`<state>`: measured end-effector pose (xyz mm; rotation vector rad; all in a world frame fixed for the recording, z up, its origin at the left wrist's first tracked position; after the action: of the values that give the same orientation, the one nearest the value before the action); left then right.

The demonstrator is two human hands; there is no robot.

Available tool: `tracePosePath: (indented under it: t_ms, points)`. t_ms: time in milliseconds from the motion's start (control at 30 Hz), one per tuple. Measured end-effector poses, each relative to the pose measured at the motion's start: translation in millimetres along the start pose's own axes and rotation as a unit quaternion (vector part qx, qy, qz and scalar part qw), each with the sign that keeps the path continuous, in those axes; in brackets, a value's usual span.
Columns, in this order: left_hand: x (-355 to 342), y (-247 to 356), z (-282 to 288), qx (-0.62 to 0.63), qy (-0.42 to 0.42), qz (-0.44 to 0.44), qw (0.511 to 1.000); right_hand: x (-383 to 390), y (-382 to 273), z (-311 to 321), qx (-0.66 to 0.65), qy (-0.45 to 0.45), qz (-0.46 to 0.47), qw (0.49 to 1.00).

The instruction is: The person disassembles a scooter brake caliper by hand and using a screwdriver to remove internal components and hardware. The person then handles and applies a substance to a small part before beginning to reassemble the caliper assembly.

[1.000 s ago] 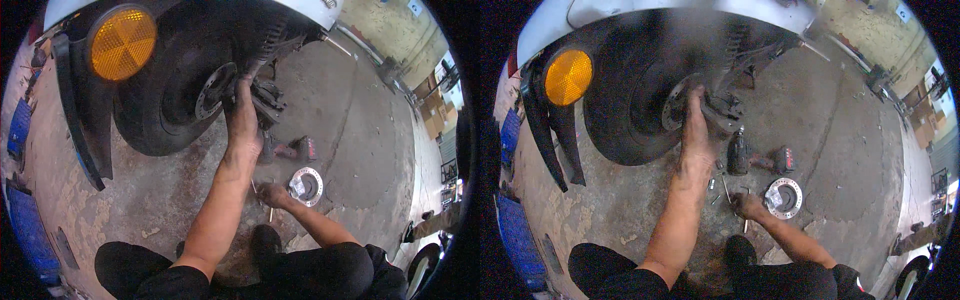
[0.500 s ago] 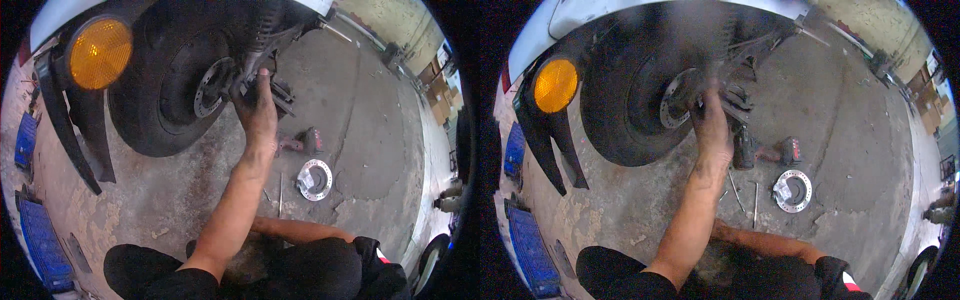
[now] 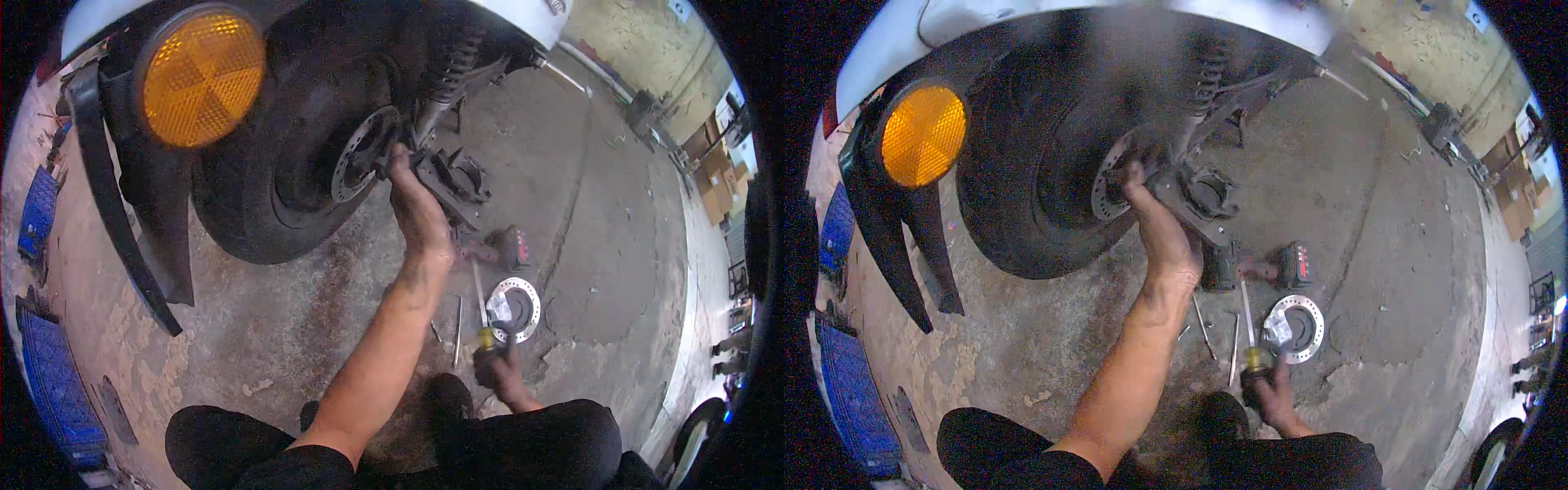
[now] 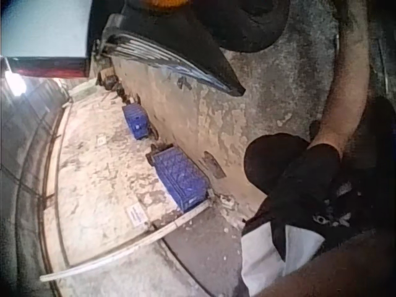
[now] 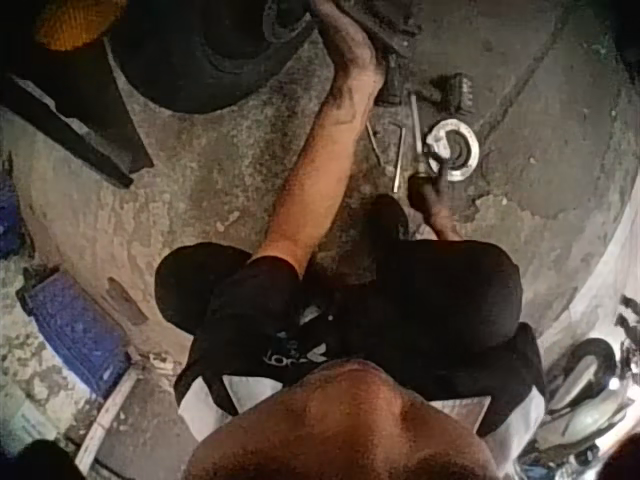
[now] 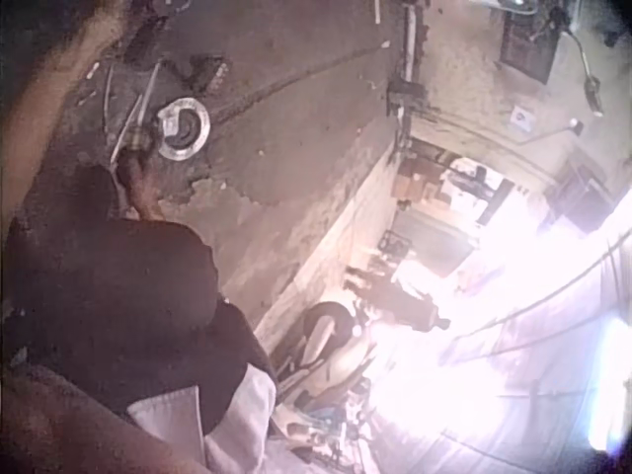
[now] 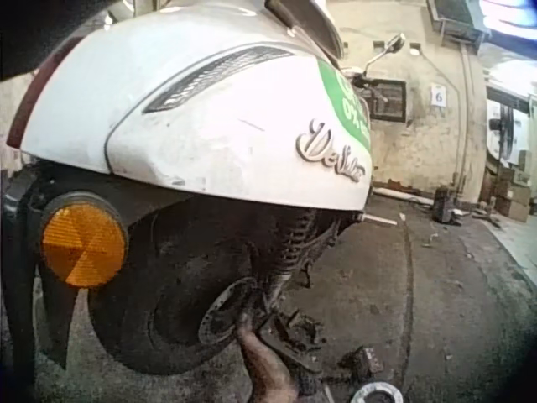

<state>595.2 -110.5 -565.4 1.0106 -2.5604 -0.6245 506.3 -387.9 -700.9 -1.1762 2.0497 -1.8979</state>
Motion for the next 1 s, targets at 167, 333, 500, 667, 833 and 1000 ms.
tracePosePath:
  t_ms: [167,333,500,667,833,1000]
  points:
    - [-19.8,-24.9,43.6,-0.201,-0.017,-0.098,0.975,15.5,-86.9,-16.2,0.059,0.067,0.139,0.986]
    - [-7.2,-25.4,30.8,-0.232,-0.013,-0.192,0.953,15.3,-137.7,-24.3,0.345,0.058,0.229,0.909]
    - [-6.8,-28.1,35.0,-0.174,-0.039,-0.183,0.967,11.2,-161.3,-51.8,0.476,0.068,0.220,0.849]
    - [-0.8,-30.4,28.8,-0.199,-0.040,-0.179,0.963,10.0,-166.7,-56.4,0.530,0.089,0.227,0.812]
    - [-3.6,-32.0,35.3,-0.208,-0.069,-0.203,0.954,7.3,-179.6,-61.6,0.513,0.049,0.133,0.847]
    - [-9.4,-25.8,37.2,-0.230,-0.107,-0.214,0.943,0.7,-194.3,-64.4,0.602,0.006,0.070,0.795]
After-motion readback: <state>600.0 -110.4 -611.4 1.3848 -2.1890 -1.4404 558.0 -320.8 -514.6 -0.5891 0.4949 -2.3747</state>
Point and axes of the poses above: each hand's wrist, its own x-axis away from the middle knuckle, its own z-axis out of the back of the hand, y = z × x, the point moved 1 cm from there along -x, towards the middle knuckle, and after that the axes turned 6 degrees about -x, right-handed, at the moved point
